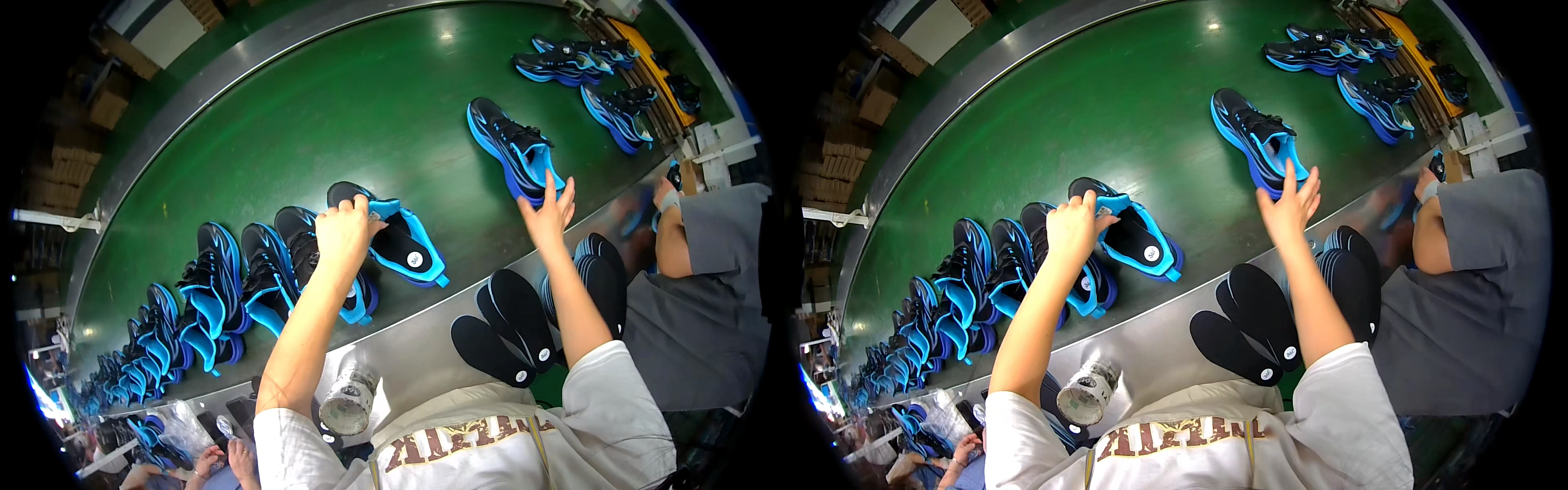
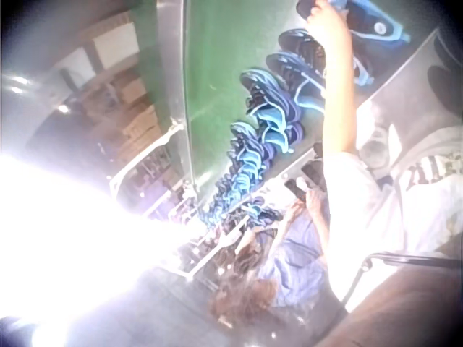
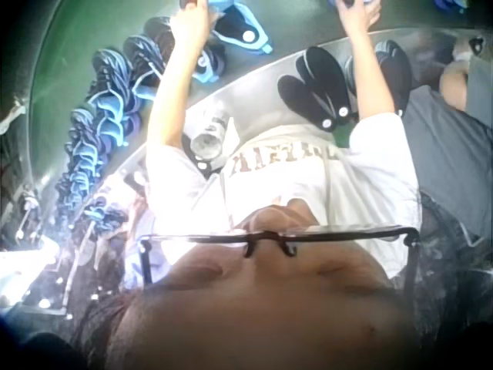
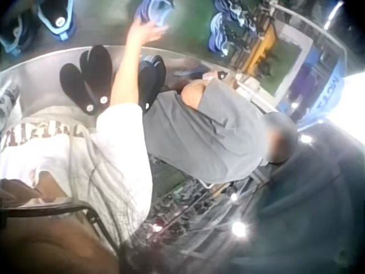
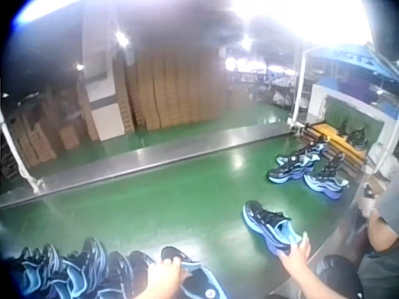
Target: The person inserts blue insoles into black and blue athletic shoes, picking up one shoe at a time from a table, placing it onto a conveyor belt, and then picking up a pair of shoes from a plastic bag to continue the process.
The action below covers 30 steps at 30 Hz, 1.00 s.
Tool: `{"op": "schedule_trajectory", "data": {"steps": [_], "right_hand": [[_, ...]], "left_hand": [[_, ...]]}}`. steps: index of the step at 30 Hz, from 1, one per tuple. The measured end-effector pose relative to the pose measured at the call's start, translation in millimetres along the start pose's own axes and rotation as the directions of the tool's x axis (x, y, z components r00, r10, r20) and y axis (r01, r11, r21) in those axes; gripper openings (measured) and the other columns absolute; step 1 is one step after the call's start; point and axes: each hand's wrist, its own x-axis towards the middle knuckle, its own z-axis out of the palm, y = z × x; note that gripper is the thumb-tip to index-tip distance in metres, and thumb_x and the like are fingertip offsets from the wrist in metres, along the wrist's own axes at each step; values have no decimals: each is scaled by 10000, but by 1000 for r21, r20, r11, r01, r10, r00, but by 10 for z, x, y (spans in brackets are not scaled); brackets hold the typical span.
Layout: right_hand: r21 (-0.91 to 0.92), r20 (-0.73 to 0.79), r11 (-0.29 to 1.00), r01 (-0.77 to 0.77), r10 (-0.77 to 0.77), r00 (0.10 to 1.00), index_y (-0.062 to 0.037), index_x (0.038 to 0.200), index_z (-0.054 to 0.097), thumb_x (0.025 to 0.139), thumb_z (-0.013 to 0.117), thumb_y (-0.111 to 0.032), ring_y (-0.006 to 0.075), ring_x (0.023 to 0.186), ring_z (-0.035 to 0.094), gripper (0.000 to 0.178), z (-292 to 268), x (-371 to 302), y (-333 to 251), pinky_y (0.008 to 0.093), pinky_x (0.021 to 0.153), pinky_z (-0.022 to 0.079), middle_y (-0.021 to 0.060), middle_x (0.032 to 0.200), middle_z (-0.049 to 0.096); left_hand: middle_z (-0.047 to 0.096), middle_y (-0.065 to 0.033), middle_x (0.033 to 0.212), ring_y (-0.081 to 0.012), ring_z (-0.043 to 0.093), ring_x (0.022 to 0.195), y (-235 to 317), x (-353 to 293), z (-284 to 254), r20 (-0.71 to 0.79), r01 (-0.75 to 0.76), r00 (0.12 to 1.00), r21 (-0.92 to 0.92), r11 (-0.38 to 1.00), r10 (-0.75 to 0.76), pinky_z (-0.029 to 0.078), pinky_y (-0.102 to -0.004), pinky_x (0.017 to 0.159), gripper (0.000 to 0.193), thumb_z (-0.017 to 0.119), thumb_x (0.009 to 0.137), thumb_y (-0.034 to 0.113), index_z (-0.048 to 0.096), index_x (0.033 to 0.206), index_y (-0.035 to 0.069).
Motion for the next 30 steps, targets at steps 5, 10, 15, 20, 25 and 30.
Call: {"op": "schedule_trajectory", "data": {"steps": [5, 10, 15, 20, 25, 30], "right_hand": [[309, 296, 947, -87, -9, 955, -95, 1009, 547, 772, 604, -176, 360, 924, 515, 257, 6, 174, 230, 371, 816, 422, 216, 1018, 465], [627, 339, 776, 65, -347, 875, -70, 1037, 559, 776, 598, -142, 363, 958, 513, 274, -321, -439, -178, 376, 821, 421, 220, 1056, 498], [514, 459, 856, 55, -329, 825, -45, 1243, 400, 756, 624, -157, 373, 1111, 437, 548, -877, -1117, 50, 375, 933, 362, 236, 1228, 419], [158, 604, 983, 89, -168, 779, -114, 1305, 342, 736, 635, -207, 456, 1117, 383, 647, -1257, -1792, 731, 441, 935, 343, 291, 1269, 333], [224, 668, 958, -181, -16, 744, -44, 1288, 338, 713, 667, -222, 443, 1110, 407, 686, -1505, -1953, 989, 418, 918, 365, 316, 1246, 356], [380, 556, 909, -172, -75, 828, 3, 1163, 491, 716, 672, -181, 382, 1071, 484, 517, -1903, -1477, 833, 378, 900, 392, 274, 1158, 479]], "left_hand": [[590, -106, 637, -259, 613, 577, 154, 32, -5, 24, -10, 1000, 8, 1000, 9, 483, -351, 491, 312, 597, 765, 305, 499, 872, 28], [615, -150, 706, -303, 617, 636, 109, -12, -150, 165, 7, 986, -22, 1000, -3, 488, -383, 541, 256, 536, 802, 211, 494, 948, 4], [611, -166, 757, -325, 600, 720, 196, -23, -588, 68, 45, 997, -308, 950, -26, 469, -405, 629, 227, 505, 814, 183, 531, 997, 52], [621, -159, 793, -319, 602, 708, 566, 50, -640, -118, -20, 992, -522, 852, -49, 473, -385, 621, 245, 571, 788, 251, 601, 923, 49], [589, -116, 660, -270, 600, 604, 1009, 270, -207, -121, -141, 986, -209, 968, 117, 476, -360, 550, 552, 665, 696, 380, 465, 1044, 1], [599, -150, 712, -297, 609, 685, 891, 471, 164, -25, -52, 999, -213, 976, 48, 476, -392, 603, 467, 614, 753, 343, 472, 1038, 1]]}}
